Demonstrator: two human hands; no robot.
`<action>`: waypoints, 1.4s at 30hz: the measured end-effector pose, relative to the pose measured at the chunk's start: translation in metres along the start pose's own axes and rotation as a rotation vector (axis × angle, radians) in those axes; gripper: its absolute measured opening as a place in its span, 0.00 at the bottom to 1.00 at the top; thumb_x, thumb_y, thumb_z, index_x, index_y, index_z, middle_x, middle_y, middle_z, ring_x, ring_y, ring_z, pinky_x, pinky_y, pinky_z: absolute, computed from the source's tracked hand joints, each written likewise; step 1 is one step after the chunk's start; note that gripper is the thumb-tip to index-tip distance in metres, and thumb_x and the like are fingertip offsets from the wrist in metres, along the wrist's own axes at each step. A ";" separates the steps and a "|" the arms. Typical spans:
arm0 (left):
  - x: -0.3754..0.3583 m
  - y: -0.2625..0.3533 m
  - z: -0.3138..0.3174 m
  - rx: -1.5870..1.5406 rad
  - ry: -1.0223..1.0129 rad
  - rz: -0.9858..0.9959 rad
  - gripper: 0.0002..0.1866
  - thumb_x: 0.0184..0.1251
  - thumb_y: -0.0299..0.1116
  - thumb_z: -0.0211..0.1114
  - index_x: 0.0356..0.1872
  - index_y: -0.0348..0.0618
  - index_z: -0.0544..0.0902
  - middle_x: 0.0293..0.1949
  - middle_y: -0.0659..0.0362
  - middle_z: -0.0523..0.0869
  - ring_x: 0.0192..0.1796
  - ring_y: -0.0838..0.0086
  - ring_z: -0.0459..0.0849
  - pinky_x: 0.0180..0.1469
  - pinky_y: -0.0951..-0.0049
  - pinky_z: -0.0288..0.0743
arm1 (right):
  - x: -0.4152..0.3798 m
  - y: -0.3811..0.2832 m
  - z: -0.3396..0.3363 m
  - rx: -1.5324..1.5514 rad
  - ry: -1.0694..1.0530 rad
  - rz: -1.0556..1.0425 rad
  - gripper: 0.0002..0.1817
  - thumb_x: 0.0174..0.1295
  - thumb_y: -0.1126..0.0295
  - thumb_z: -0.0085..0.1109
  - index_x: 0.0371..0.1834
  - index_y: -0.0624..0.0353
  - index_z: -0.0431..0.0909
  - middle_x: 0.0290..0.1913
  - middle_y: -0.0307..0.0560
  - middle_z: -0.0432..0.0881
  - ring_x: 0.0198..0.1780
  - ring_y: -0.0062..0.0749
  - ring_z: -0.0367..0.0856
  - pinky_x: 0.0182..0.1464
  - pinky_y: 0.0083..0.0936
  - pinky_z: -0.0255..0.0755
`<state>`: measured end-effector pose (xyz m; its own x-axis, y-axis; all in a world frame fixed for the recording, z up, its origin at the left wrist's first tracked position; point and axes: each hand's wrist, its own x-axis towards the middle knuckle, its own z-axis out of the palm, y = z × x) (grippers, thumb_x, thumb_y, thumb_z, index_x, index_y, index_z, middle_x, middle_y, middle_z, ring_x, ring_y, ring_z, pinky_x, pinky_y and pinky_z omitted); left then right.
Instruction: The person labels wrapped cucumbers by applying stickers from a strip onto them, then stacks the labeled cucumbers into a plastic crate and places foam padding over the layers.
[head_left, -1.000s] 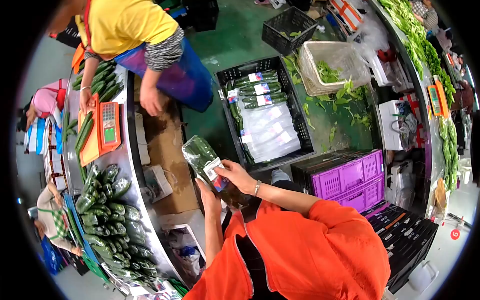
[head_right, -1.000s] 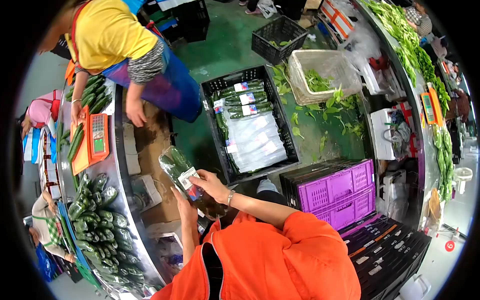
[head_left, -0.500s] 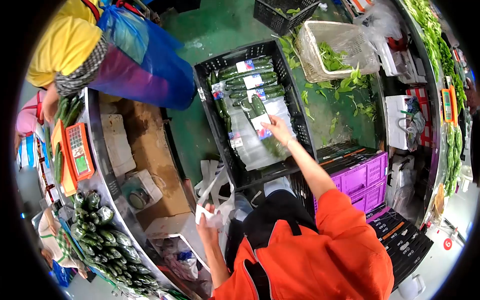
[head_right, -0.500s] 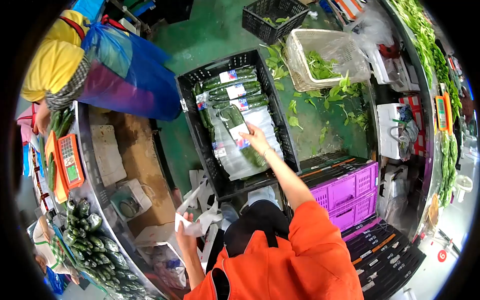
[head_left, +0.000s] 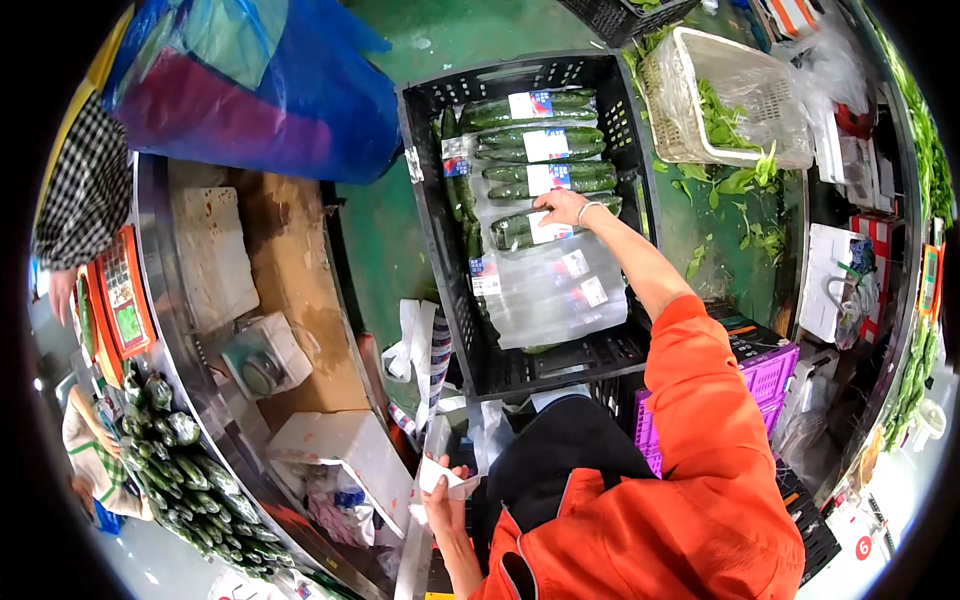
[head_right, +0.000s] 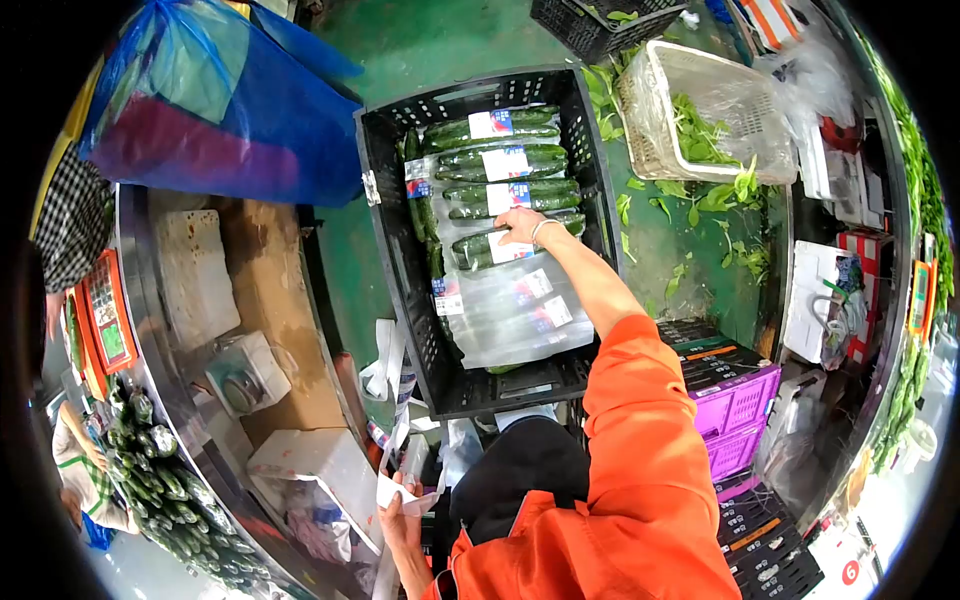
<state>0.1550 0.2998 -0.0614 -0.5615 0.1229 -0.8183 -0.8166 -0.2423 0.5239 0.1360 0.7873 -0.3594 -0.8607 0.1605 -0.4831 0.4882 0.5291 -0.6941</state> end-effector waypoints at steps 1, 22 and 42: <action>-0.001 -0.002 -0.001 0.006 0.011 0.005 0.28 0.53 0.20 0.60 0.57 0.41 0.64 0.44 0.50 0.79 0.39 0.62 0.82 0.52 0.55 0.71 | -0.009 -0.006 0.002 -0.016 0.034 0.078 0.27 0.45 0.59 0.64 0.50 0.56 0.73 0.42 0.53 0.79 0.46 0.44 0.77 0.51 0.33 0.68; -0.045 0.096 0.053 0.404 -0.264 0.261 0.16 0.64 0.24 0.51 0.52 0.30 0.70 0.47 0.50 0.79 0.47 0.66 0.80 0.49 0.73 0.73 | -0.135 -0.383 0.001 0.420 0.019 -0.770 0.17 0.44 0.64 0.66 0.37 0.57 0.75 0.37 0.44 0.73 0.37 0.37 0.74 0.41 0.30 0.69; -0.129 0.201 -0.114 0.164 -0.462 0.439 0.18 0.57 0.24 0.52 0.51 0.31 0.72 0.40 0.55 0.81 0.43 0.71 0.80 0.49 0.73 0.73 | -0.175 -0.677 0.117 -0.009 -0.559 -1.281 0.04 0.48 0.74 0.56 0.27 0.61 0.76 0.27 0.44 0.75 0.32 0.37 0.75 0.34 0.26 0.68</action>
<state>0.0784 0.1258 0.1223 -0.8171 0.4552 -0.3538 -0.4878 -0.2189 0.8451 -0.0267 0.3039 0.1325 -0.5305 -0.7813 0.3288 -0.5875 0.0592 -0.8071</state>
